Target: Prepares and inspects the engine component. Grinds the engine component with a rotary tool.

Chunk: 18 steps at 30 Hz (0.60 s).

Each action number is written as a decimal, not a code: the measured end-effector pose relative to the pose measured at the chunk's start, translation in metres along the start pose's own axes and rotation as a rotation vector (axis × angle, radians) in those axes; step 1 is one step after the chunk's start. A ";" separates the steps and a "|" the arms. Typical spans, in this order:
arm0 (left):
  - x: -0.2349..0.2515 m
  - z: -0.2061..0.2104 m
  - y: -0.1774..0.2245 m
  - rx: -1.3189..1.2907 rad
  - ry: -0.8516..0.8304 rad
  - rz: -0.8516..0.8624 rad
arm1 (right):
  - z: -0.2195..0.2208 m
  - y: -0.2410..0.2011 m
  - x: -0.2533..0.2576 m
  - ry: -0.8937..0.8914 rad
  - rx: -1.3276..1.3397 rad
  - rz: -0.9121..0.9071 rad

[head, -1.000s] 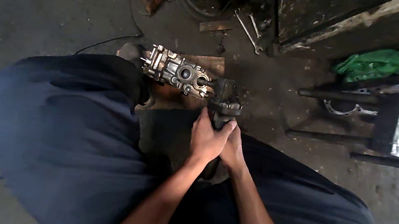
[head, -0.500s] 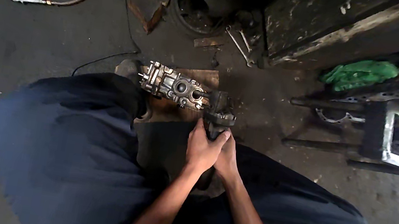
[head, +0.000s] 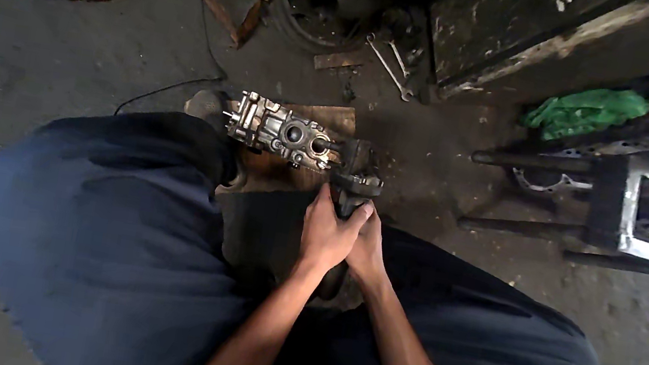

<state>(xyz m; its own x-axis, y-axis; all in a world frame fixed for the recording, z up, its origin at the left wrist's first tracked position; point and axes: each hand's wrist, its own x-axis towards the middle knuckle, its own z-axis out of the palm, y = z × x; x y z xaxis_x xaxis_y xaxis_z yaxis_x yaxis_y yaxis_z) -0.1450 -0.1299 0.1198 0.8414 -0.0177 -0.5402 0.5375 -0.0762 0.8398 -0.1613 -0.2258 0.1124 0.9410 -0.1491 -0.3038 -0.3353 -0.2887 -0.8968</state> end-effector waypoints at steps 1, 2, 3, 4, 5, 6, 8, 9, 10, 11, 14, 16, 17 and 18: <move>0.000 0.000 0.000 0.000 0.003 0.001 | -0.001 -0.001 0.000 -0.003 -0.001 0.008; -0.001 0.000 0.000 0.001 0.003 0.000 | -0.001 0.000 0.000 -0.007 0.000 0.011; -0.001 0.000 0.001 0.004 0.002 -0.004 | -0.002 0.000 0.000 -0.012 0.000 0.011; -0.002 0.000 0.002 0.008 0.001 -0.011 | -0.003 0.000 0.001 -0.018 -0.002 0.009; -0.003 0.000 0.002 0.011 0.005 -0.014 | -0.003 0.000 0.001 -0.021 -0.001 0.004; -0.003 0.001 0.002 0.014 0.009 -0.016 | -0.003 0.000 0.000 -0.024 0.003 -0.001; -0.004 0.001 0.002 0.021 0.014 -0.024 | -0.004 0.001 0.000 -0.031 0.006 0.003; -0.004 0.001 0.002 0.026 0.016 -0.028 | -0.004 0.001 0.000 -0.034 0.002 0.007; -0.004 0.001 0.002 0.028 0.016 -0.033 | -0.005 0.001 0.000 -0.037 -0.004 0.012; -0.005 0.002 0.002 0.027 0.017 -0.035 | -0.005 0.001 0.000 -0.042 -0.008 0.015; -0.006 0.003 0.001 0.018 0.031 -0.036 | -0.007 0.001 0.000 -0.064 -0.044 0.025; -0.006 0.005 0.001 0.006 0.035 -0.047 | -0.009 0.001 0.001 -0.072 -0.072 0.023; -0.006 0.005 0.001 0.006 0.034 -0.053 | -0.009 0.001 0.001 -0.071 -0.075 0.020; -0.006 0.005 0.002 0.008 0.031 -0.057 | -0.009 0.001 0.001 -0.069 -0.070 0.020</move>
<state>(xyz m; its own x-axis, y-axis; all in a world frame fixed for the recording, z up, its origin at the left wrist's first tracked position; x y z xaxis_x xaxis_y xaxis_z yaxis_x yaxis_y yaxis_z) -0.1496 -0.1348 0.1246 0.8107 0.0181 -0.5852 0.5845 -0.0843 0.8070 -0.1614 -0.2348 0.1139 0.9341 -0.0910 -0.3453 -0.3545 -0.3517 -0.8664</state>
